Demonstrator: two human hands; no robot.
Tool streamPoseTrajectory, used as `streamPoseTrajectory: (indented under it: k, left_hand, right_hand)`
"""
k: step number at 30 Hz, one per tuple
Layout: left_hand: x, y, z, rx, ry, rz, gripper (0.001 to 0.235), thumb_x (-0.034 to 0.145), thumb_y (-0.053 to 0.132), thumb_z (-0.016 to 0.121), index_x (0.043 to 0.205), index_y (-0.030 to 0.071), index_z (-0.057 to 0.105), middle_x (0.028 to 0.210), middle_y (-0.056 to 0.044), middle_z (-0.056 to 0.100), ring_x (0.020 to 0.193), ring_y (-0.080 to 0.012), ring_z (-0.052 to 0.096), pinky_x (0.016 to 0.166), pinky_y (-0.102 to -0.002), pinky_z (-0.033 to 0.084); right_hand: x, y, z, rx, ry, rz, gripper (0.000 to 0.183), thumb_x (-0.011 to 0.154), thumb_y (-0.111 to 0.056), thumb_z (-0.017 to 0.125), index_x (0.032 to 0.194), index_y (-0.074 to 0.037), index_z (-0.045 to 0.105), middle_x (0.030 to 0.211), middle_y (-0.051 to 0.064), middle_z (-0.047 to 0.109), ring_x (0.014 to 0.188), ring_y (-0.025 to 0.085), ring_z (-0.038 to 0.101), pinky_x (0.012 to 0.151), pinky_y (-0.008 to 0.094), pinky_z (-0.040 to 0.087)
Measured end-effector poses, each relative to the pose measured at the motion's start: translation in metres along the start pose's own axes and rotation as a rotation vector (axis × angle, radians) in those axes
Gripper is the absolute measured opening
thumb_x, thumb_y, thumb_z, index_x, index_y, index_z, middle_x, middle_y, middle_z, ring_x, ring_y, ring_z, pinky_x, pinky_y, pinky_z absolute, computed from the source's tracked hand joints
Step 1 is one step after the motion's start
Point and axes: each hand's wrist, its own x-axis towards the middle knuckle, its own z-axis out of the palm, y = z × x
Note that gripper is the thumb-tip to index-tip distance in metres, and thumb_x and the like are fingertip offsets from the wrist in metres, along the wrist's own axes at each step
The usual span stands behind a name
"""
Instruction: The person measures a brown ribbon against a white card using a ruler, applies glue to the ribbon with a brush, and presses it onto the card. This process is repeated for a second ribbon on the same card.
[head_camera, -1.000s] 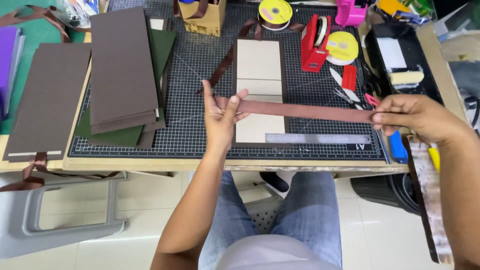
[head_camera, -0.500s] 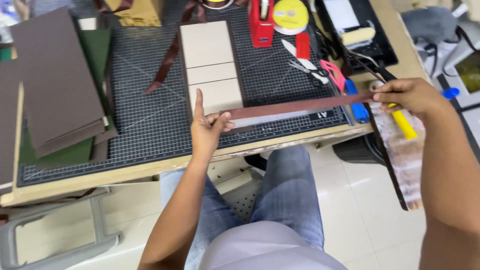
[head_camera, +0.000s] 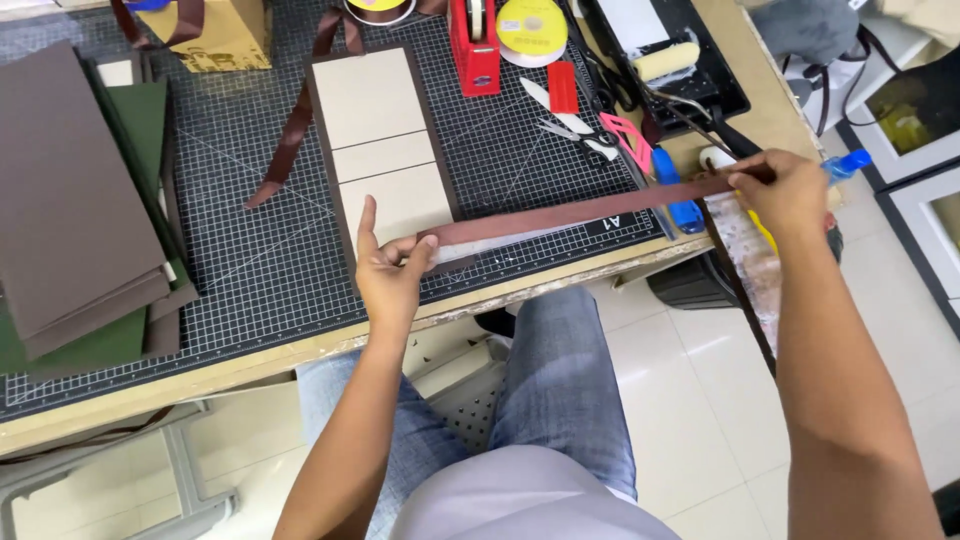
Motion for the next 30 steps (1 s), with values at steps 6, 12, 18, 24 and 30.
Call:
streamPoseTrajectory:
  k: [6, 12, 18, 24, 30]
  left_hand:
    - [-0.005, 0.062, 0.002, -0.154, -0.234, 0.157, 0.094, 0.092, 0.002, 0.075, 0.164, 0.001, 0.014, 0.082, -0.004, 0.076, 0.074, -0.0118, 0.073, 0.081, -0.025, 0.062]
    - [-0.03, 0.098, 0.033, -0.215, -0.35, 0.139, 0.095, 0.081, -0.006, 0.078, 0.159, -0.001, 0.024, 0.082, -0.014, 0.076, 0.074, -0.0206, 0.075, 0.073, -0.031, 0.067]
    - [-0.048, 0.09, 0.034, -0.104, -0.358, 0.103, 0.092, 0.081, -0.004, 0.077, 0.158, -0.003, 0.027, 0.081, -0.012, 0.076, 0.076, -0.0241, 0.077, 0.071, -0.034, 0.065]
    - [-0.045, 0.087, 0.019, -0.2, -0.283, 0.131, 0.095, 0.082, 0.001, 0.082, 0.158, -0.007, 0.026, 0.077, -0.014, 0.074, 0.073, -0.0214, 0.074, 0.069, -0.031, 0.064]
    - [-0.048, 0.08, 0.012, -0.305, -0.276, 0.133, 0.078, 0.098, 0.009, 0.066, 0.161, -0.003, 0.021, 0.104, -0.021, 0.076, 0.101, -0.0295, 0.074, 0.094, -0.042, 0.06]
  right_hand:
    - [-0.049, 0.025, -0.03, -0.522, -0.187, 0.096, 0.044, 0.089, -0.041, 0.074, 0.131, -0.028, 0.073, 0.119, 0.003, 0.077, 0.11, 0.031, 0.07, 0.079, 0.047, 0.054]
    - [-0.189, -0.146, 0.016, 0.399, 0.121, -0.45, 0.042, 0.079, -0.027, 0.093, 0.116, -0.018, 0.075, 0.108, 0.004, 0.074, 0.11, 0.025, 0.069, 0.102, 0.039, 0.05]
    - [-0.206, -0.227, 0.091, 0.491, 0.453, -0.787, 0.032, 0.08, -0.016, 0.092, 0.106, -0.008, 0.075, 0.108, 0.007, 0.075, 0.102, 0.027, 0.067, 0.093, 0.043, 0.054]
    - [-0.208, -0.248, 0.076, 0.82, 0.06, -0.466, 0.012, 0.089, 0.001, 0.079, 0.1, -0.003, 0.078, 0.089, 0.01, 0.078, 0.086, 0.023, 0.073, 0.084, 0.037, 0.055]
    - [-0.209, -0.234, 0.094, 1.368, -0.367, 0.145, 0.009, 0.09, -0.008, 0.078, 0.096, -0.002, 0.076, 0.08, 0.01, 0.076, 0.079, 0.017, 0.075, 0.081, 0.033, 0.062]
